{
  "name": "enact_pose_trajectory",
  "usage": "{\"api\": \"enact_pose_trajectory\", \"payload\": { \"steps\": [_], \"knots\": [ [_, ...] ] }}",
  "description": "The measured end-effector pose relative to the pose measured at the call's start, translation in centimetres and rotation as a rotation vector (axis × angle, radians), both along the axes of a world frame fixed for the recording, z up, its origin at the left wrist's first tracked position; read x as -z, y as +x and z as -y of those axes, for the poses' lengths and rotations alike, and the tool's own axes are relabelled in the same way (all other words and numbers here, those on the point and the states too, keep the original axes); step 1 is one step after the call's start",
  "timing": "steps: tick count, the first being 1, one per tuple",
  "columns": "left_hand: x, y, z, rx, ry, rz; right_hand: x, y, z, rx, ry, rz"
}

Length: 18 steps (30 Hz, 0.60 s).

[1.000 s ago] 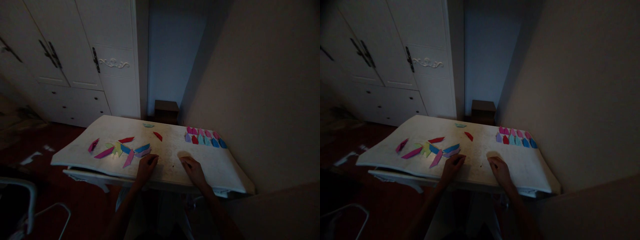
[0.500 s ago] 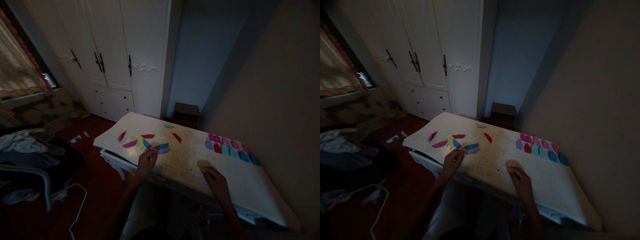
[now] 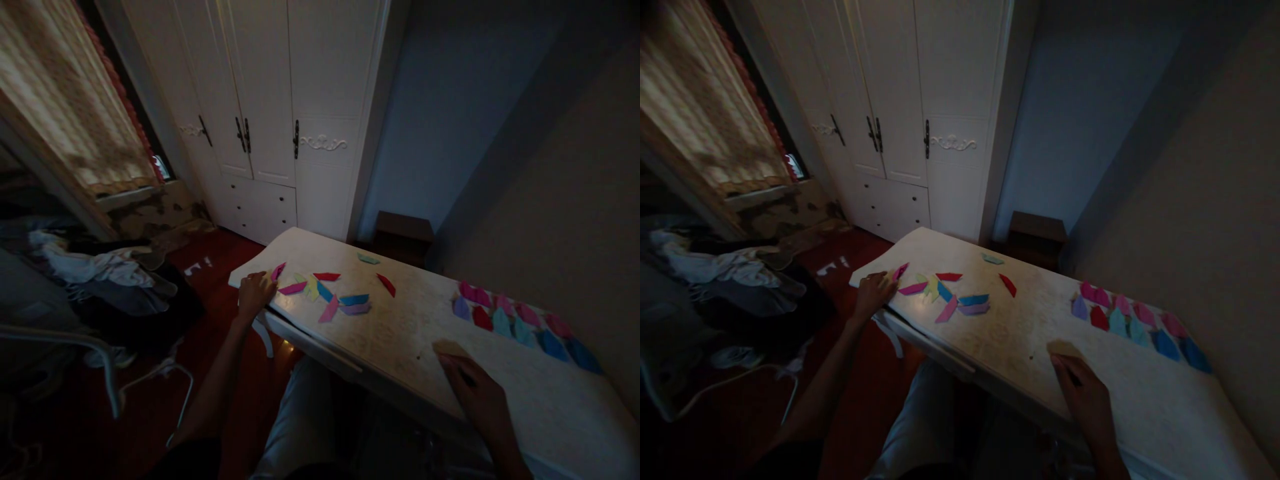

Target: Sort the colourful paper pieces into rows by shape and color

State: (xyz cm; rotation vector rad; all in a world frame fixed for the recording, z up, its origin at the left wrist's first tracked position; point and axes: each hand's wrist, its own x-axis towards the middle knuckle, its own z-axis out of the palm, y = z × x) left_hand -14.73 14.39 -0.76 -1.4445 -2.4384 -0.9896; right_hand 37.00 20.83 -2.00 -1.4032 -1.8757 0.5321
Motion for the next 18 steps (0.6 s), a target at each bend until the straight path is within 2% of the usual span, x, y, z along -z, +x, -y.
{"api": "enact_pose_trajectory", "payload": {
  "steps": [5,8,10,13,18],
  "knots": [
    [-0.7,-0.9,-1.5,0.065,-0.19,-0.153,0.1,0.0,0.0,0.005,0.008,0.032],
    [-1.3,-1.0,-1.9,0.102,-0.276,-0.151,0.0,0.0,0.0,0.008,0.029,0.05],
    [-1.5,-1.1,-1.8,0.101,-0.276,-0.128,0.0,0.0,0.0,0.017,0.031,0.061],
    [-1.4,-1.5,-1.2,0.056,-0.182,-0.046,0.0,-0.1,0.1,0.033,0.024,0.067],
    [-1.9,-1.5,0.1,0.057,0.142,0.268,-0.2,-0.1,0.2,0.031,0.015,0.08]
  ]
}}
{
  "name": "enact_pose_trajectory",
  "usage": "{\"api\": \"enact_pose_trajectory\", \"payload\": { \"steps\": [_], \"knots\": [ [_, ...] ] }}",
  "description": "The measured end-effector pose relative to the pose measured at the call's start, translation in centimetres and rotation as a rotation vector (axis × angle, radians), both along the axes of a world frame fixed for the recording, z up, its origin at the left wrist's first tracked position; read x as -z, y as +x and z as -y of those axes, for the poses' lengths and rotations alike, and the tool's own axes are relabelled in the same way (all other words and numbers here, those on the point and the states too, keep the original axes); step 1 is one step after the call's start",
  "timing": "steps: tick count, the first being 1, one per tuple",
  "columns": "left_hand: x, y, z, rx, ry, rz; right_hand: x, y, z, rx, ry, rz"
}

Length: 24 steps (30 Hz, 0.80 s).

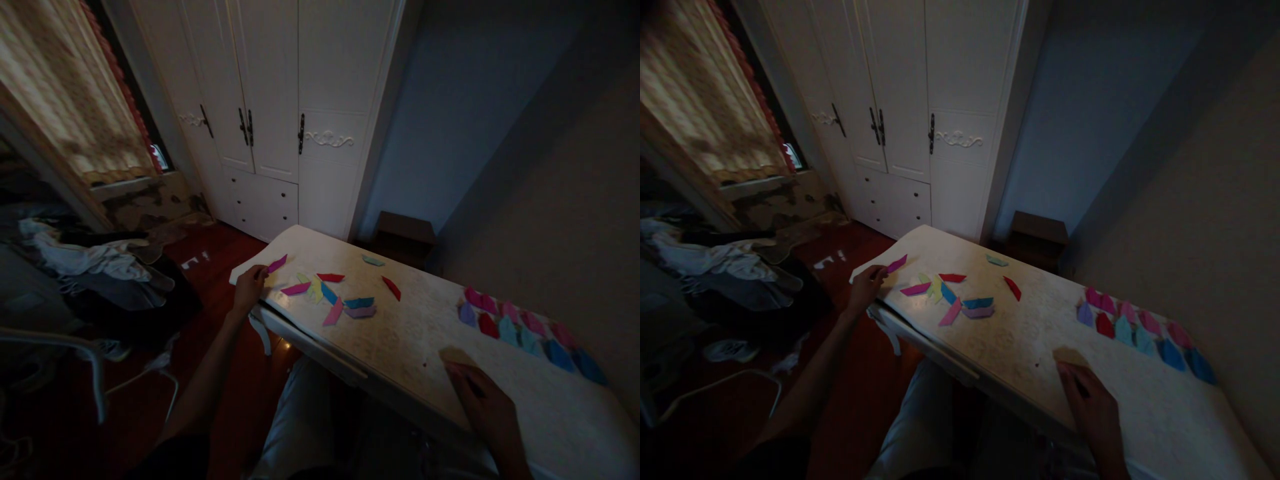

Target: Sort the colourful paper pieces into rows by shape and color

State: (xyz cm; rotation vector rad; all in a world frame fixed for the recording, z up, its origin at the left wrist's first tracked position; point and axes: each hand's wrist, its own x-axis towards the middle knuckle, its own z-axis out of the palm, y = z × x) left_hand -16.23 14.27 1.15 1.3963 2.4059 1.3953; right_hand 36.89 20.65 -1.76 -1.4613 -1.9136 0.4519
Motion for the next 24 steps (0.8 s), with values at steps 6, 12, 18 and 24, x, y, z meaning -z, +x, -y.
{"api": "enact_pose_trajectory", "payload": {
  "steps": [6,12,18,24],
  "knots": [
    [-2.7,1.9,0.8,0.065,0.181,0.303,-0.1,0.0,0.0,-0.009,0.002,0.009],
    [-4.3,5.9,0.2,0.169,0.209,0.592,0.0,-0.3,0.0,-0.034,0.006,-0.033],
    [-5.7,12.3,-2.3,0.382,0.131,0.71,-0.1,-0.8,0.2,-0.085,0.044,-0.104],
    [-6.3,21.8,-7.4,0.709,0.039,0.657,-0.4,-1.1,0.3,-0.147,0.059,-0.154]
  ]
}}
